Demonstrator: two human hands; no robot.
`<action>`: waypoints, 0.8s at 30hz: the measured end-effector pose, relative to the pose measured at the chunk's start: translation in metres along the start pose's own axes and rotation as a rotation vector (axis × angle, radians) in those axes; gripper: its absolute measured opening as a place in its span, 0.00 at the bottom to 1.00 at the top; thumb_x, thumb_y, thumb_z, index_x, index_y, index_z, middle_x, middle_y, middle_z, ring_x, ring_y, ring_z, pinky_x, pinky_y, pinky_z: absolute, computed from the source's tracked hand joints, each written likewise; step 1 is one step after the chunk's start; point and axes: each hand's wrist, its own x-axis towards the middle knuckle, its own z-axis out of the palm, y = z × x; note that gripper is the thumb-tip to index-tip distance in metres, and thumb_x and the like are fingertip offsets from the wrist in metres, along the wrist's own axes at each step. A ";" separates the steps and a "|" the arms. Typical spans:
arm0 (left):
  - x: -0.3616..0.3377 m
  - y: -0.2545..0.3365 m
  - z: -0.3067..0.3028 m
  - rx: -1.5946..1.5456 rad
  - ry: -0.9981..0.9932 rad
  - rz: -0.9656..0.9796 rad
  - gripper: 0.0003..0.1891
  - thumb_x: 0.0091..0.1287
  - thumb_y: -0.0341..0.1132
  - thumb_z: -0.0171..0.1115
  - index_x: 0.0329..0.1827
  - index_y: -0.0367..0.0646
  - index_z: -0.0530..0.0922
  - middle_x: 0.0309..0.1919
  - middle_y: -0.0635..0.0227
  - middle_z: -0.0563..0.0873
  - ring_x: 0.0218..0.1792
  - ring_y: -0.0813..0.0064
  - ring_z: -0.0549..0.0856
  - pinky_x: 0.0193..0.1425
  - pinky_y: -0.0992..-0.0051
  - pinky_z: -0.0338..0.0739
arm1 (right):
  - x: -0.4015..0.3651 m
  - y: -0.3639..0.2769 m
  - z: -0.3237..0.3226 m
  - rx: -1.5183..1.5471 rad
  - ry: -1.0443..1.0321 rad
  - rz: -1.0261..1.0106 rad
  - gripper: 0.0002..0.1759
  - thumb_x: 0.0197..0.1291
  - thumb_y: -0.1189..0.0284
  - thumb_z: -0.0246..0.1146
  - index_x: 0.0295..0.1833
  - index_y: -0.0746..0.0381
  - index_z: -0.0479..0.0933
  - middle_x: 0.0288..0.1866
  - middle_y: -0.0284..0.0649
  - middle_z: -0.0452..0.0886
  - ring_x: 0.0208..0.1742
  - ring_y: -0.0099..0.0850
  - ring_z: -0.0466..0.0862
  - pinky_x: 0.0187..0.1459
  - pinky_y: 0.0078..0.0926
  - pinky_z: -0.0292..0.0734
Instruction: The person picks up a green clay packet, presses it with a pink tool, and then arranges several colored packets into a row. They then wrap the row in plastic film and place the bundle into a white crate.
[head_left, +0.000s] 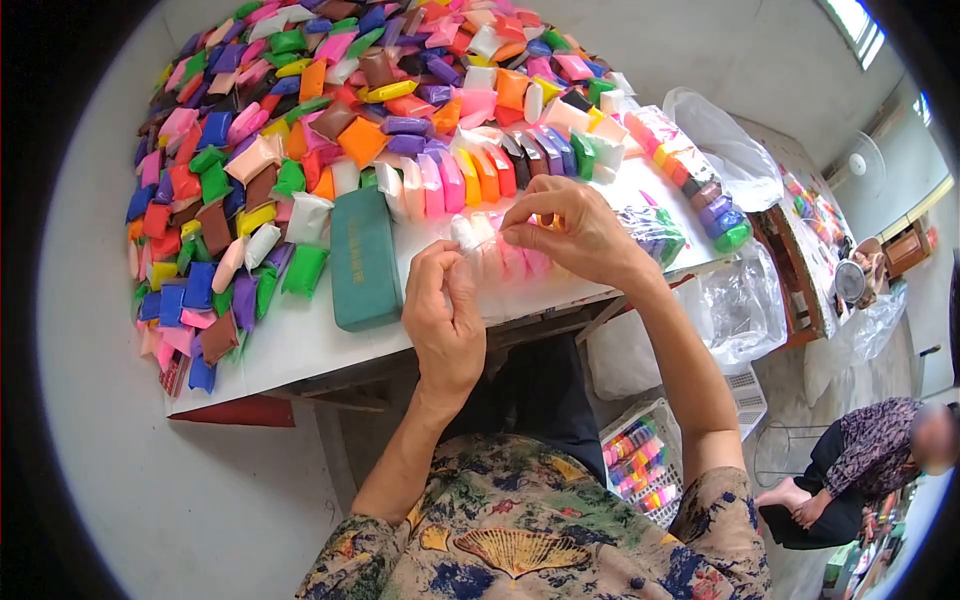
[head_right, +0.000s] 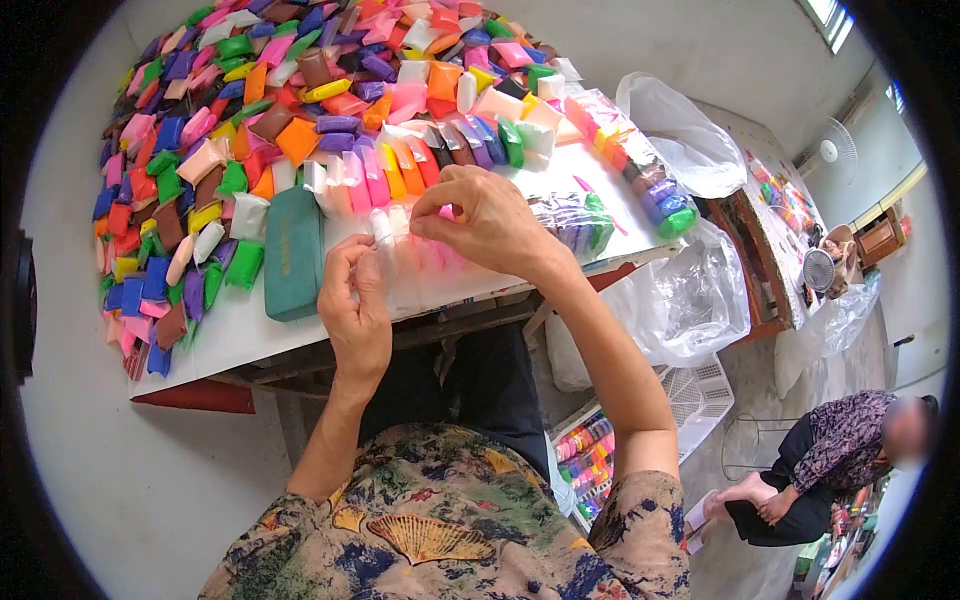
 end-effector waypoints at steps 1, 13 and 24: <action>0.000 0.000 0.000 -0.011 -0.005 -0.033 0.09 0.78 0.32 0.51 0.45 0.33 0.74 0.47 0.60 0.82 0.43 0.72 0.77 0.51 0.74 0.73 | 0.001 0.000 0.000 -0.014 0.003 -0.004 0.10 0.57 0.66 0.71 0.38 0.62 0.86 0.34 0.42 0.81 0.42 0.40 0.81 0.45 0.39 0.74; 0.013 0.004 0.001 -0.148 0.035 -0.217 0.18 0.80 0.38 0.49 0.38 0.30 0.78 0.31 0.67 0.78 0.33 0.79 0.75 0.41 0.76 0.71 | 0.010 0.011 -0.001 0.168 -0.135 0.116 0.14 0.63 0.65 0.69 0.39 0.67 0.82 0.32 0.35 0.78 0.38 0.25 0.77 0.39 0.27 0.73; 0.020 -0.013 0.009 0.119 0.093 -0.157 0.21 0.78 0.37 0.53 0.29 0.28 0.75 0.22 0.63 0.77 0.24 0.76 0.73 0.30 0.71 0.69 | 0.019 0.012 0.001 0.042 -0.142 0.234 0.22 0.57 0.55 0.70 0.33 0.67 0.85 0.28 0.44 0.86 0.32 0.35 0.85 0.38 0.35 0.76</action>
